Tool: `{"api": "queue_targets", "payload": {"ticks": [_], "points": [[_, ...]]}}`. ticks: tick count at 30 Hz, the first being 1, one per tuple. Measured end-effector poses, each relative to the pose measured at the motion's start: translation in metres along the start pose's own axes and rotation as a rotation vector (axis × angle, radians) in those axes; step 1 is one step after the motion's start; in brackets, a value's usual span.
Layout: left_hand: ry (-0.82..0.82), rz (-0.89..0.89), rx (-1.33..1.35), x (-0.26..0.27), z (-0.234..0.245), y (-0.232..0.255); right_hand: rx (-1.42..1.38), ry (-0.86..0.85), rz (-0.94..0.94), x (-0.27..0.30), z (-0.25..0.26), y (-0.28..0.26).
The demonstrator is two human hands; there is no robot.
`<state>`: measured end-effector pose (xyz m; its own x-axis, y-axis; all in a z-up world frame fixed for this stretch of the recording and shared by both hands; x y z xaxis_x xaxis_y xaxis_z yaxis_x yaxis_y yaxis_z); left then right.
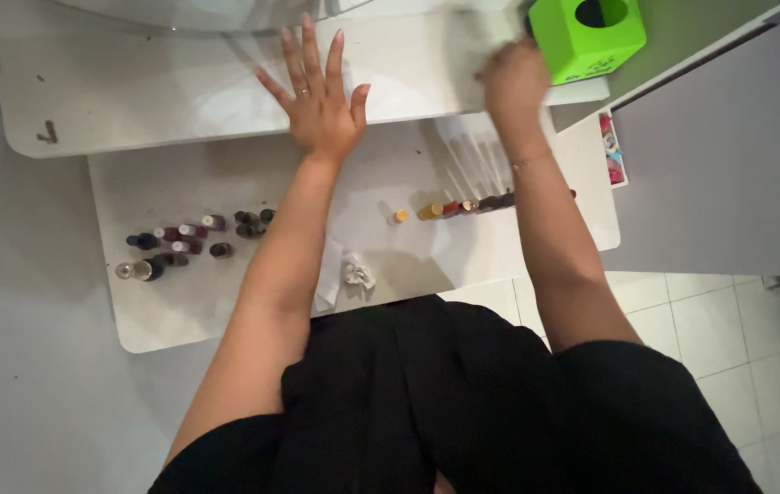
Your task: The person wipes a white vanity shelf and countertop with a tissue, moving nail polish bottles and lipsticks aside to clean underneath. They continue wiping the surface and then return the cosmetic items to the shelf.
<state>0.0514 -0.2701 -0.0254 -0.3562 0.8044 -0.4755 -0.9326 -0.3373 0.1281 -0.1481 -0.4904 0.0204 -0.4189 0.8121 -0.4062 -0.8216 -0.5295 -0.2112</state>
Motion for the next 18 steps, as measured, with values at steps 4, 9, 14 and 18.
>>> {"api": "queue_targets", "payload": {"ticks": [4, 9, 14, 18], "points": [[0.242, -0.07, -0.039, 0.0, 0.001, 0.0, -0.177, 0.091, -0.282, 0.045, -0.006, 0.005], [0.251, -0.068, 0.01, 0.002, -0.006, -0.001, -0.332, -0.056, 0.057, 0.096, -0.023, -0.1], [0.176, -0.064, 0.03, 0.005, -0.004, -0.003, -0.721, -0.309, 0.05, 0.045, -0.023, -0.09], [0.143, -0.068, 0.045, 0.003, -0.001, -0.001, -0.599, 0.057, -0.03, -0.035, -0.03, 0.008]]}}
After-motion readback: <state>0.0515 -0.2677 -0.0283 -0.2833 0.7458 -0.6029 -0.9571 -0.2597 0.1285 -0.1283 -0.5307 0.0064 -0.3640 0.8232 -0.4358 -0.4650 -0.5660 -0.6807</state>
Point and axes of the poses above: each hand's wrist, its own x-axis away from the middle knuckle, its own z-axis out of the back of the hand, y = z × x, the point moved 2 cm from there along -x, towards the middle knuckle, and after that the axes turned 13 degrees about -z, right-handed, at the moved point
